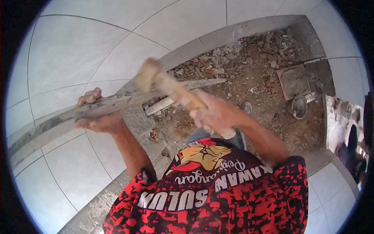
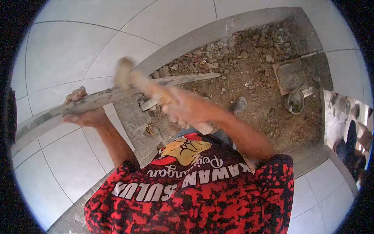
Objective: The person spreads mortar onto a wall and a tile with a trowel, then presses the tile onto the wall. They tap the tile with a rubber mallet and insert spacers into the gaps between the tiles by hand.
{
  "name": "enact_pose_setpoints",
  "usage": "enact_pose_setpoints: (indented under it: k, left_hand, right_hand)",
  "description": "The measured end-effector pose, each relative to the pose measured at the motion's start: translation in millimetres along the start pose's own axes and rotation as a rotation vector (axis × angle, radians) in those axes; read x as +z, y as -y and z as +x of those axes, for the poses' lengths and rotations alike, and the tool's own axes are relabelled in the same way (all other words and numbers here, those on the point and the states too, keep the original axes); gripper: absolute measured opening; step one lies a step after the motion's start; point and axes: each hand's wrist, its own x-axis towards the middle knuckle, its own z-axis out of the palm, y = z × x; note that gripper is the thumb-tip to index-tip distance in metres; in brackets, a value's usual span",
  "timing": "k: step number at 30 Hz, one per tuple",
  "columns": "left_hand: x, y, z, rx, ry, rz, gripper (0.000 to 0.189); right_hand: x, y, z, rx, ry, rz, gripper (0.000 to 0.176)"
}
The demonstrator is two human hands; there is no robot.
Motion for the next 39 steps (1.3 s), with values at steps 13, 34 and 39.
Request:
enact_pose_setpoints:
  k: [13, 34, 39]
  left_hand:
    - [-5, 24, 8, -0.091, -0.149, 0.119, 0.069]
    - [-10, 31, -17, -0.159, -0.241, 0.315, 0.062]
    - [35, 20, -31, -0.212, -0.046, 0.107, 0.058]
  right_hand:
    - [61, 0, 26, -0.193, 0.263, 0.662, 0.029]
    - [60, 31, -5, -0.052, 0.322, 0.706, 0.036]
    - [119, 145, -32, -0.358, 0.554, 0.555, 0.032]
